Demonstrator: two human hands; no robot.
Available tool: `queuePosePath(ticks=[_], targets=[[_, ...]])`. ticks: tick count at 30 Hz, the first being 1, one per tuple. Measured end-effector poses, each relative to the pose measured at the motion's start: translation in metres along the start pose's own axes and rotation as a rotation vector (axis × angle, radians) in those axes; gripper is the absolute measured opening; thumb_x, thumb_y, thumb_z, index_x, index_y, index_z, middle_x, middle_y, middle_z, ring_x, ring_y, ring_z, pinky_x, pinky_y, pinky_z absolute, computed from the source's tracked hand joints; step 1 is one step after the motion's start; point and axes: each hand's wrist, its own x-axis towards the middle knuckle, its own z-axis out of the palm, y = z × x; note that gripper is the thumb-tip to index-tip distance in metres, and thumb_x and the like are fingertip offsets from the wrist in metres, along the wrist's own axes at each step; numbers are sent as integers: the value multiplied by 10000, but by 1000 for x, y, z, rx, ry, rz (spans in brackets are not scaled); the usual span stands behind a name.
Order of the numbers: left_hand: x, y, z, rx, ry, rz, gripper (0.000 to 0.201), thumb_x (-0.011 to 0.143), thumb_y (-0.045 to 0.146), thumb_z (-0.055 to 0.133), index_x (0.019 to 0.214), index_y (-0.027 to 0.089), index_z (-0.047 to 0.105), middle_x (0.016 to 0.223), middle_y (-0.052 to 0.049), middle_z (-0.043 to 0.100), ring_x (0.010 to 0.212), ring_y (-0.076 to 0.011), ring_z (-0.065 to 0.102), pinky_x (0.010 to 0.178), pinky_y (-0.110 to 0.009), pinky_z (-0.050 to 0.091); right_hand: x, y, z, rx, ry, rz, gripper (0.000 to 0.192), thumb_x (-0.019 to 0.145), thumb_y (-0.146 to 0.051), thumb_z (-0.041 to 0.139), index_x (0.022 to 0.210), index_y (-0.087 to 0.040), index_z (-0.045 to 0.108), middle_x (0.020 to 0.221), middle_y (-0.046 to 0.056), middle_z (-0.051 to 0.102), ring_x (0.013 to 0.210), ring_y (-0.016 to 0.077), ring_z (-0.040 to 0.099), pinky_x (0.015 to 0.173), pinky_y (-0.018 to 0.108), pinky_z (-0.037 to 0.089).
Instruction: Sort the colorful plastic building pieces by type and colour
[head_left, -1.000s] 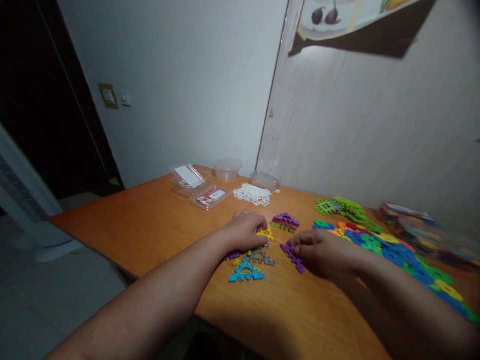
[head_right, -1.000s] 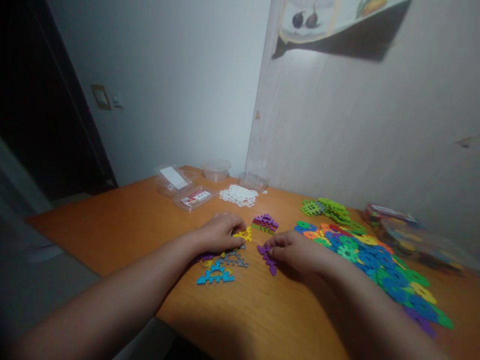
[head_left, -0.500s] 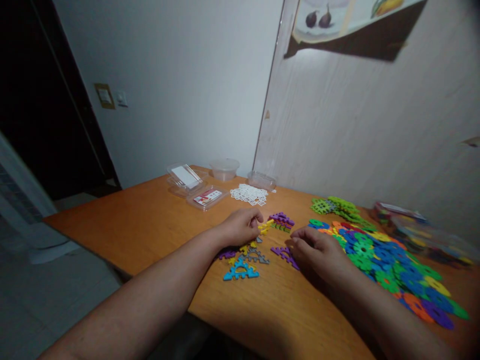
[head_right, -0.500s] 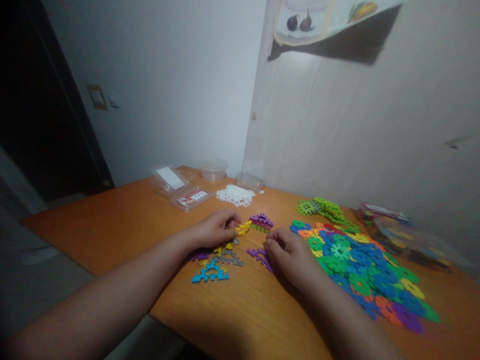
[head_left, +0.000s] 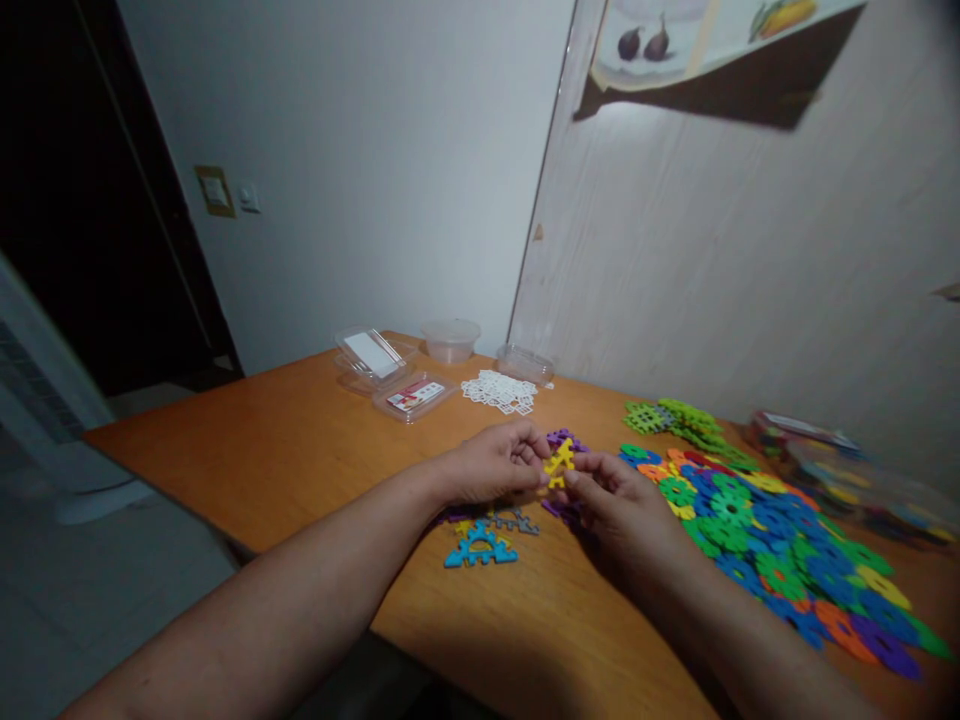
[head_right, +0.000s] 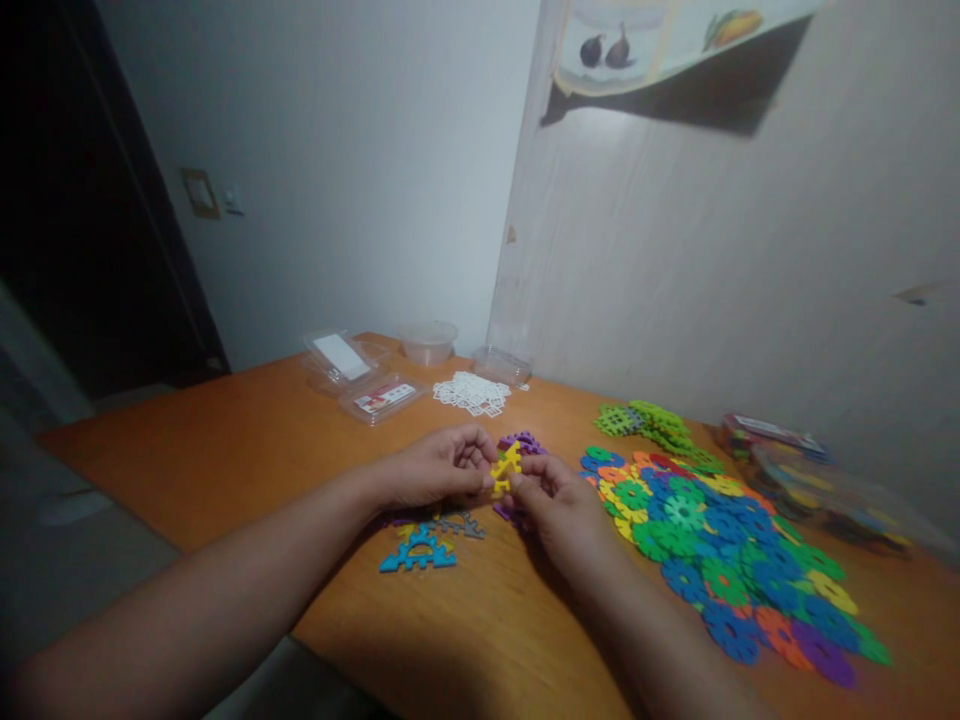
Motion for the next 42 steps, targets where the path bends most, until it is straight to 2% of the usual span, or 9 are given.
queuePosePath(ticks=[4, 7, 10, 15, 22, 27, 34, 39, 42], targets=[[-1, 1, 5, -18, -28, -7, 355, 738, 303, 764, 985, 165, 549, 763, 22, 563, 655, -81, 542, 591, -204, 401, -3, -16, 3, 104, 25, 20, 356, 799, -496, 725, 1005, -225, 619, 754, 25, 678, 643, 173, 625, 540, 269, 436], [0, 6, 2, 58, 45, 0, 374, 770, 357, 747, 1036, 157, 578, 730, 34, 541, 619, -76, 519, 568, -204, 383, -3, -24, -7, -4, 102, 13, 367, 758, -470, 751, 1003, -213, 657, 819, 49, 694, 691, 189, 627, 579, 296, 465], [2, 8, -9, 164, 172, 42, 313, 803, 369, 710, 995, 143, 606, 724, 25, 544, 627, -77, 513, 560, -199, 373, 0, -17, -25, -96, 46, 52, 329, 776, -448, 740, 977, -209, 638, 755, 14, 653, 625, 158, 582, 541, 274, 416], [6, 3, -28, 242, 305, 72, 239, 792, 334, 694, 902, 139, 610, 731, 12, 577, 658, -91, 543, 592, -206, 407, 6, -2, -43, -232, -82, 174, 285, 766, -440, 746, 814, -199, 602, 576, -67, 485, 448, 82, 361, 444, 238, 211], [7, -9, -41, 250, 329, 6, 246, 791, 341, 680, 920, 141, 619, 739, 8, 587, 668, -103, 575, 595, -208, 425, 12, 4, -46, -369, -145, 91, 265, 770, -434, 739, 816, -180, 678, 707, 0, 628, 601, 128, 507, 552, 259, 365], [4, -13, -45, 233, 291, -18, 244, 794, 332, 675, 940, 145, 618, 767, -1, 603, 690, -113, 593, 618, -220, 438, 15, 11, -48, -522, -171, 18, 286, 826, -451, 677, 881, -177, 733, 777, 35, 691, 660, 166, 569, 604, 296, 422], [0, -5, -44, 211, 290, -38, 231, 772, 324, 682, 904, 149, 609, 766, -2, 614, 686, -117, 589, 626, -231, 432, 14, 11, -46, -660, -136, -61, 368, 839, -495, 659, 987, -179, 775, 960, 91, 719, 825, 236, 658, 718, 352, 505], [-5, 2, -43, 216, 299, -76, 206, 769, 297, 663, 911, 155, 616, 778, -8, 624, 678, -115, 572, 588, -225, 392, 5, -1, -41, -833, -216, -140, 481, 804, -557, 693, 1125, -202, 738, 1019, 97, 701, 848, 246, 652, 730, 363, 514], [-8, 6, -44, 248, 287, -101, 198, 756, 282, 668, 902, 155, 629, 786, -10, 617, 679, -113, 553, 579, -227, 378, -2, -8, -35, -971, -243, -226, 413, 823, -497, 681, 1134, -230, 731, 1027, 87, 684, 881, 245, 640, 765, 366, 504]])
